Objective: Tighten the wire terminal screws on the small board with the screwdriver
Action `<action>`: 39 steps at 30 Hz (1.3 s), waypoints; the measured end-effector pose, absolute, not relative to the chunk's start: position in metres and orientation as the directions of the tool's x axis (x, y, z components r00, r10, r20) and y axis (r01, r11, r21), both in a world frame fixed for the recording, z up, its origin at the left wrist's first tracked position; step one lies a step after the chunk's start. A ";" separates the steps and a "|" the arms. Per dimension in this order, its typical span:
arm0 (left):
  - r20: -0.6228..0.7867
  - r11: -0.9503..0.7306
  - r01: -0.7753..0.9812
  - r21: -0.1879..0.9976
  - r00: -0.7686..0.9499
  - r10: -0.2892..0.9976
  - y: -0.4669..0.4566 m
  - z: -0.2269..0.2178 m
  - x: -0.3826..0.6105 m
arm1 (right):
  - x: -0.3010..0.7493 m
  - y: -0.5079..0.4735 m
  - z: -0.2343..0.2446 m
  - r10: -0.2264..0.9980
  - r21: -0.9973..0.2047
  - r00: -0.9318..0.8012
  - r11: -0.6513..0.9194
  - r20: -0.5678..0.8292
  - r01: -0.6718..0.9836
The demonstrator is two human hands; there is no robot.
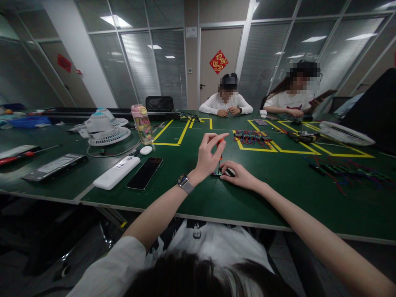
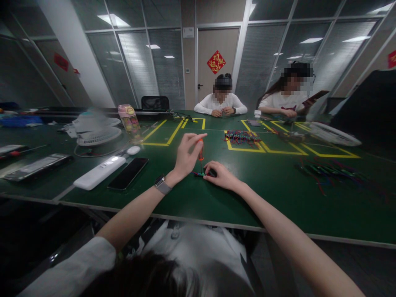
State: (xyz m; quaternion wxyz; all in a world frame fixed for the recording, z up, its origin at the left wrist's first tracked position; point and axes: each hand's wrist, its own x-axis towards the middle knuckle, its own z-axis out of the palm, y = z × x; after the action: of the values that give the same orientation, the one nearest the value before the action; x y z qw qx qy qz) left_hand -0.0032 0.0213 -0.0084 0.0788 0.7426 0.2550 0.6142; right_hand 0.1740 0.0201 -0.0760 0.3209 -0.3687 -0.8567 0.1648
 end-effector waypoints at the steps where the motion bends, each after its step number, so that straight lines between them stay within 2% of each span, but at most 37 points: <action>1: 0.871 -0.865 0.263 0.428 0.136 0.473 0.022 -0.009 -0.003 | 0.174 0.020 -0.076 0.735 -0.520 -0.523 0.677 0.432 0.522; 4: 0.866 -0.873 0.222 0.433 0.165 0.472 0.024 -0.009 -0.003 | 0.174 0.020 -0.076 0.733 -0.525 -0.524 0.678 0.434 0.514; 11: 0.870 -0.844 0.301 0.443 0.081 0.486 0.021 -0.008 -0.003 | 0.175 0.020 -0.076 0.737 -0.525 -0.523 0.674 0.429 0.519; 18: 0.863 -0.877 0.174 0.449 0.172 0.476 0.024 -0.009 -0.004 | 0.176 0.021 -0.077 0.729 -0.514 -0.531 0.683 0.432 0.520; 24: 0.871 -0.872 0.242 0.425 0.152 0.466 0.019 -0.008 -0.003 | 0.175 0.020 -0.076 0.736 -0.516 -0.524 0.675 0.428 0.527; 31: 0.865 -0.889 0.151 0.432 0.210 0.456 0.023 -0.008 -0.003 | 0.175 0.020 -0.076 0.731 -0.519 -0.537 0.680 0.421 0.518; 39: 0.866 -0.872 0.233 0.432 0.162 0.472 0.020 -0.007 -0.003 | 0.175 0.020 -0.075 0.734 -0.514 -0.533 0.678 0.421 0.526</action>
State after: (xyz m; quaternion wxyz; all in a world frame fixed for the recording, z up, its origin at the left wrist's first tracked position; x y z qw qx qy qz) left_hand -0.0028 0.0203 -0.0073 0.0992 0.7557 0.2332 0.6039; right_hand 0.1750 0.0195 -0.0754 0.3149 -0.3662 -0.8600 0.1646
